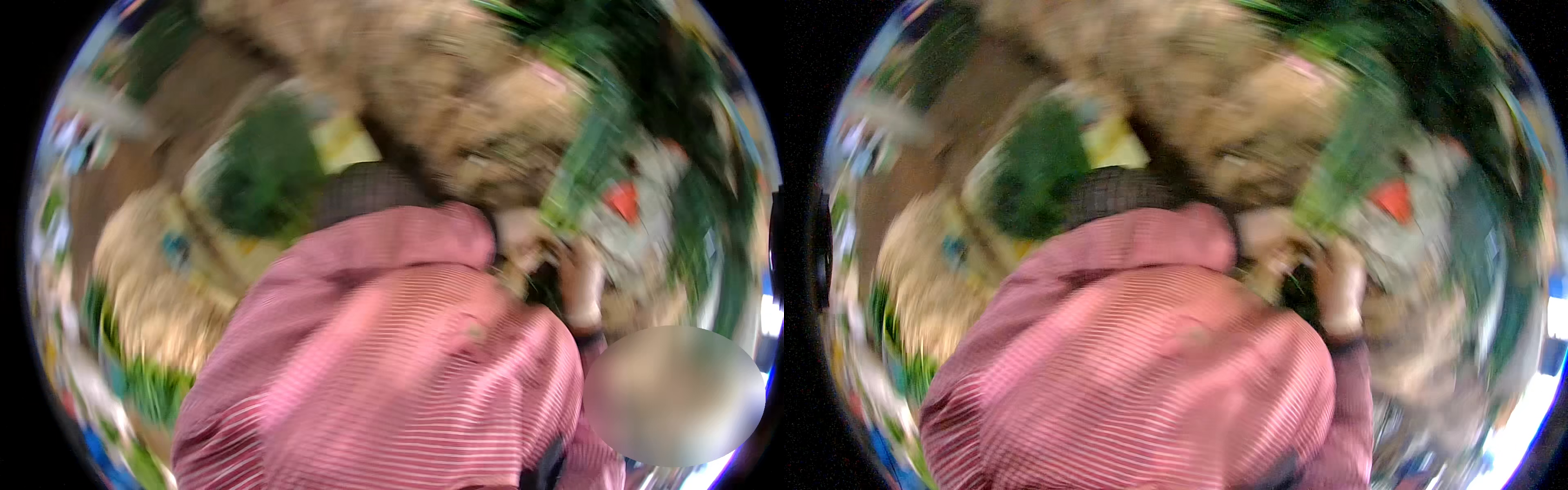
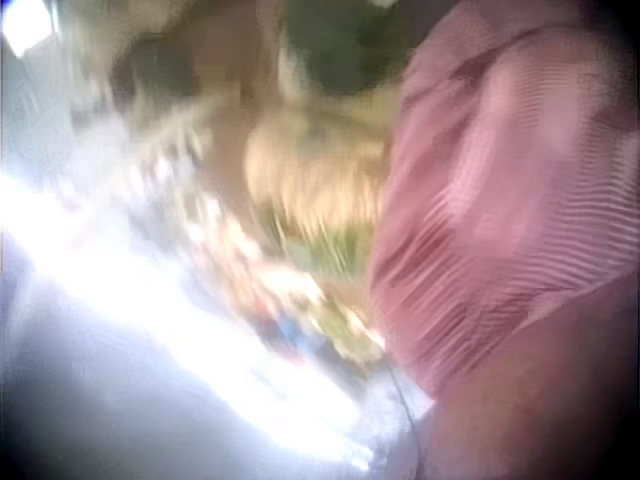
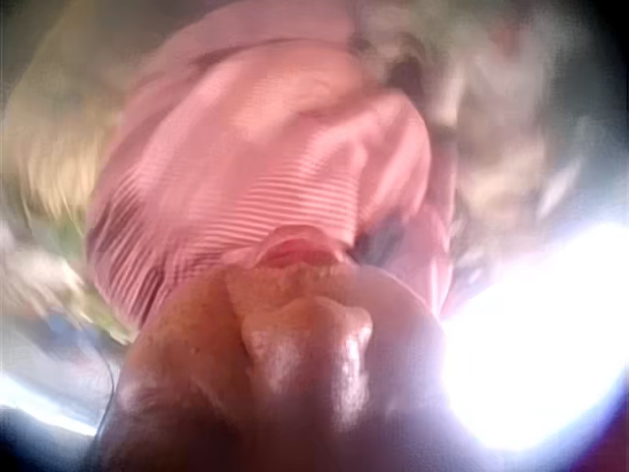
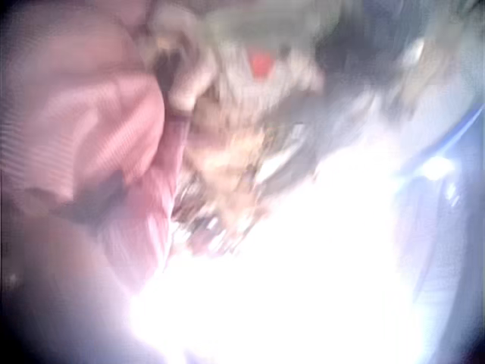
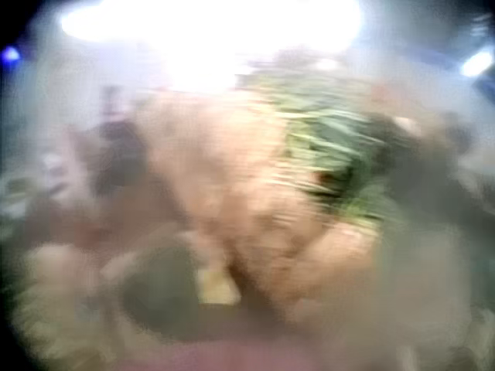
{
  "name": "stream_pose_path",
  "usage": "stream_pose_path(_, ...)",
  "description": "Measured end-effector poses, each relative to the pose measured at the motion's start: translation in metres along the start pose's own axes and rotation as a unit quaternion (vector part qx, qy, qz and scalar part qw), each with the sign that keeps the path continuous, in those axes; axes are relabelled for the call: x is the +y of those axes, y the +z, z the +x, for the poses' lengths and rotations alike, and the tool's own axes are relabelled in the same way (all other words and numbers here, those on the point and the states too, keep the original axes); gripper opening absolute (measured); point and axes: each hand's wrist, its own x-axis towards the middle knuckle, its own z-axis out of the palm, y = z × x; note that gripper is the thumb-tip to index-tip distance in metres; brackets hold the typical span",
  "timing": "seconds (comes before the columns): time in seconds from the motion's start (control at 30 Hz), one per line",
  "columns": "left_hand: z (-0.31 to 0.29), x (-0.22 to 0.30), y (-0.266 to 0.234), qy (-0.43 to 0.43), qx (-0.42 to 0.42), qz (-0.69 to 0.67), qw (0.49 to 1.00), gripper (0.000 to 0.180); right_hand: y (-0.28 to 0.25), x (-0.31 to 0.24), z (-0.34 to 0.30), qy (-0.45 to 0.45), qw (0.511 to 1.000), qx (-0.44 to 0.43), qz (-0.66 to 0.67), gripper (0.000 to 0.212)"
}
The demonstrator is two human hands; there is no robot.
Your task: The person bundles scallions together by hand, removes damaged leaves, and places the finished bundles onto a pile on the floor.
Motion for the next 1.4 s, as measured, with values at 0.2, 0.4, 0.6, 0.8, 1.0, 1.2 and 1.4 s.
stream_pose_path(0.2,-0.008,0.081,0.031,-0.313,0.183,-0.233,0.902,0.03,-0.005,0.042,0.006,0.103,0.988,0.116,0.007,0.022)
stream_pose_path(0.4,0.0,0.052,0.024,-0.324,0.151,-0.341,0.869,0.034,0.042,0.067,0.011,0.123,0.777,0.002,0.617,0.034)
stream_pose_path(0.6,0.006,0.067,0.037,-0.335,0.154,-0.301,0.879,0.038,0.05,0.071,0.026,0.05,0.938,0.022,0.343,0.034)
stream_pose_path(0.8,0.029,0.084,0.029,-0.25,0.081,-0.207,0.942,0.041,-0.02,0.19,0.021,0.195,0.96,0.153,-0.131,0.031)
stream_pose_path(1.0,0.032,0.07,0.023,-0.257,0.192,-0.212,0.923,0.039,-0.078,0.217,0.059,0.44,0.895,0.025,-0.065,0.045)
stream_pose_path(1.2,0.044,0.069,0.018,-0.24,0.17,-0.259,0.92,0.047,-0.049,0.244,0.055,0.401,0.901,0.16,0.035,0.039)
stream_pose_path(1.4,0.05,0.077,0.026,-0.252,0.221,-0.252,0.908,0.045,-0.026,0.071,-0.003,0.203,0.963,0.081,0.159,0.028)
